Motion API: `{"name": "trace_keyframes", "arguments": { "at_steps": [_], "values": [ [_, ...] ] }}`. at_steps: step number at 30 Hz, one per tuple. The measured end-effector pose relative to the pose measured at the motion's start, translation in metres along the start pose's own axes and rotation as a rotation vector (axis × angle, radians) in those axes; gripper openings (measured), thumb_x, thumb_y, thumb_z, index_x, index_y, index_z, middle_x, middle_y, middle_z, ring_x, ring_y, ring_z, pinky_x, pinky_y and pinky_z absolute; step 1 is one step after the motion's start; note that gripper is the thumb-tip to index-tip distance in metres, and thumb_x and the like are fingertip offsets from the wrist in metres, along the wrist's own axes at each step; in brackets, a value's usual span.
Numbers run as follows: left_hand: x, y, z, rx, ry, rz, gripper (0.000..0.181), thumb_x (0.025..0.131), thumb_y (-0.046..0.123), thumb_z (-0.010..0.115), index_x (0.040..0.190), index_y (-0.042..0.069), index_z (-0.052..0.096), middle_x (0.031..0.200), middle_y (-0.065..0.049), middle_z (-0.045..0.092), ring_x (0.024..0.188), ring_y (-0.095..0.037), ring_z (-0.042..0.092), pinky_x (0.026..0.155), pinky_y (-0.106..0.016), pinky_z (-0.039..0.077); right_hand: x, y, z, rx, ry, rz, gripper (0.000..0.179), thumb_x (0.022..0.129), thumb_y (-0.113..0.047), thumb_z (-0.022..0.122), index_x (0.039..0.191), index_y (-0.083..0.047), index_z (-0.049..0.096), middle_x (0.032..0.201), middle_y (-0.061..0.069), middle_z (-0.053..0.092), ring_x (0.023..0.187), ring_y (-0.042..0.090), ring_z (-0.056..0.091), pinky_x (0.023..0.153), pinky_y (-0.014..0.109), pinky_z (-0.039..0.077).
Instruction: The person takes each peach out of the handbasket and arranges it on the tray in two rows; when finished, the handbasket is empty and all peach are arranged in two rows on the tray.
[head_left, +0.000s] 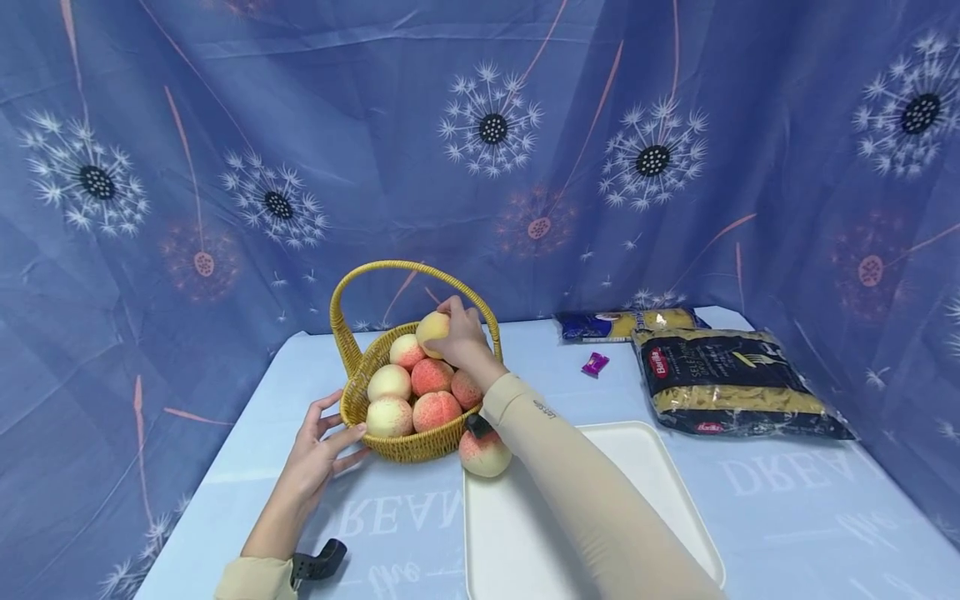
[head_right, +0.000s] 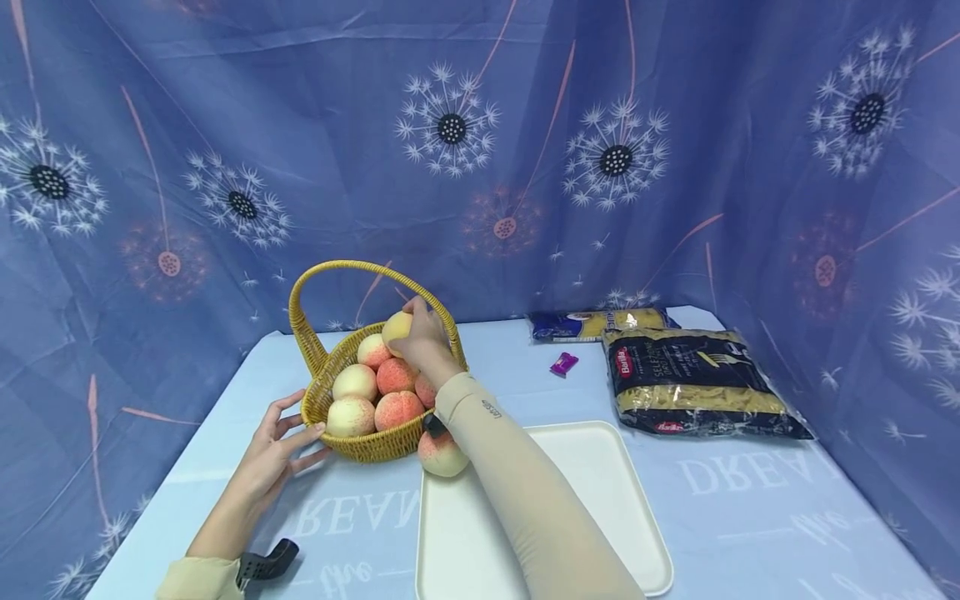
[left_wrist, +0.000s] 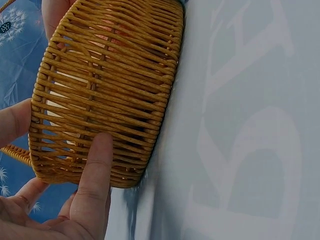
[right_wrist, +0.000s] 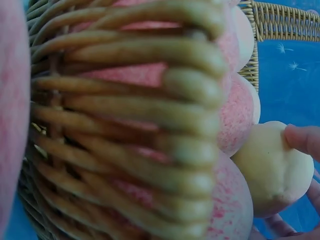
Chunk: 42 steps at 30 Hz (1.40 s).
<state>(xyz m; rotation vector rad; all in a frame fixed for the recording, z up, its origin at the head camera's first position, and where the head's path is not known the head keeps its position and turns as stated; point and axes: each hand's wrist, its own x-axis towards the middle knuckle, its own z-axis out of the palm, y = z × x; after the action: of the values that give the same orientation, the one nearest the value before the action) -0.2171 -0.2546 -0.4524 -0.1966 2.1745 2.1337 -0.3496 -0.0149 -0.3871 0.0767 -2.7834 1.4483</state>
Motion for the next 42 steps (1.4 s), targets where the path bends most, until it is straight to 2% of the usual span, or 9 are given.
{"name": "trace_keyframes", "arguments": {
  "at_steps": [4,11,16,20,25,29,37,42],
  "values": [
    [0.001,0.0,0.0,-0.003,-0.001,0.004,0.082,0.103,0.009,0.07,0.168,0.022,0.022,0.15,-0.019,0.034,0.106,-0.013,0.069,0.099,-0.041,0.067,0.002,0.0,0.0,-0.001,0.01,0.007,0.054,0.094,-0.022,0.086,0.132,-0.025,0.047,0.142,0.015,0.046,0.123,0.038,0.058,0.097,0.053,0.059],
    [0.001,0.0,0.0,0.004,0.008,-0.004,0.081,0.103,0.009,0.07,0.168,0.021,0.022,0.151,-0.02,0.034,0.105,-0.012,0.07,0.097,-0.041,0.067,0.006,0.002,0.0,-0.037,-0.013,0.045,0.076,0.092,-0.03,0.086,0.156,-0.031,0.046,0.155,0.015,0.042,0.129,0.042,0.054,0.099,0.056,0.059],
    [0.001,0.0,0.001,-0.004,0.003,0.001,0.082,0.103,0.009,0.07,0.168,0.021,0.022,0.15,-0.019,0.035,0.105,-0.013,0.07,0.098,-0.041,0.067,0.002,0.001,-0.004,-0.046,-0.013,0.036,0.073,0.092,-0.031,0.086,0.155,-0.03,0.05,0.151,0.016,0.045,0.127,0.04,0.056,0.098,0.055,0.06],
    [0.002,0.001,0.001,-0.009,0.006,0.004,0.082,0.103,0.009,0.07,0.168,0.021,0.022,0.149,-0.018,0.035,0.105,-0.012,0.07,0.097,-0.041,0.067,0.0,0.001,-0.004,-0.015,-0.022,0.013,0.072,0.091,-0.03,0.086,0.153,-0.032,0.05,0.147,0.015,0.047,0.125,0.037,0.058,0.096,0.053,0.061],
    [0.001,-0.001,0.0,-0.008,0.006,0.001,0.082,0.103,0.008,0.07,0.168,0.021,0.022,0.149,-0.019,0.035,0.104,-0.012,0.07,0.098,-0.041,0.067,-0.004,-0.001,-0.006,0.062,-0.058,-0.041,0.073,0.088,-0.032,0.088,0.151,-0.031,0.051,0.146,0.014,0.049,0.125,0.034,0.058,0.098,0.053,0.059],
    [0.0,-0.001,0.0,-0.013,0.009,-0.004,0.082,0.103,0.007,0.069,0.168,0.021,0.022,0.149,-0.019,0.035,0.104,-0.012,0.07,0.098,-0.041,0.067,-0.01,-0.005,-0.012,0.107,-0.109,-0.117,0.071,0.089,-0.033,0.089,0.15,-0.028,0.052,0.146,0.013,0.053,0.131,0.034,0.054,0.102,0.055,0.057],
    [0.0,-0.002,0.001,-0.005,0.014,-0.007,0.081,0.104,0.008,0.069,0.169,0.023,0.022,0.15,-0.019,0.034,0.103,-0.011,0.069,0.097,-0.041,0.067,-0.027,-0.014,-0.029,0.106,-0.245,-0.248,0.076,0.089,-0.037,0.087,0.155,-0.025,0.051,0.144,0.013,0.056,0.126,0.029,0.059,0.093,0.045,0.061],
    [0.0,-0.002,0.002,0.001,0.01,-0.002,0.081,0.104,0.01,0.069,0.169,0.023,0.022,0.15,-0.019,0.034,0.104,-0.011,0.069,0.097,-0.04,0.067,-0.039,-0.019,-0.04,0.086,-0.302,-0.325,0.075,0.089,-0.037,0.088,0.154,-0.025,0.053,0.14,0.009,0.062,0.126,0.026,0.062,0.095,0.043,0.06]
  ]
}}
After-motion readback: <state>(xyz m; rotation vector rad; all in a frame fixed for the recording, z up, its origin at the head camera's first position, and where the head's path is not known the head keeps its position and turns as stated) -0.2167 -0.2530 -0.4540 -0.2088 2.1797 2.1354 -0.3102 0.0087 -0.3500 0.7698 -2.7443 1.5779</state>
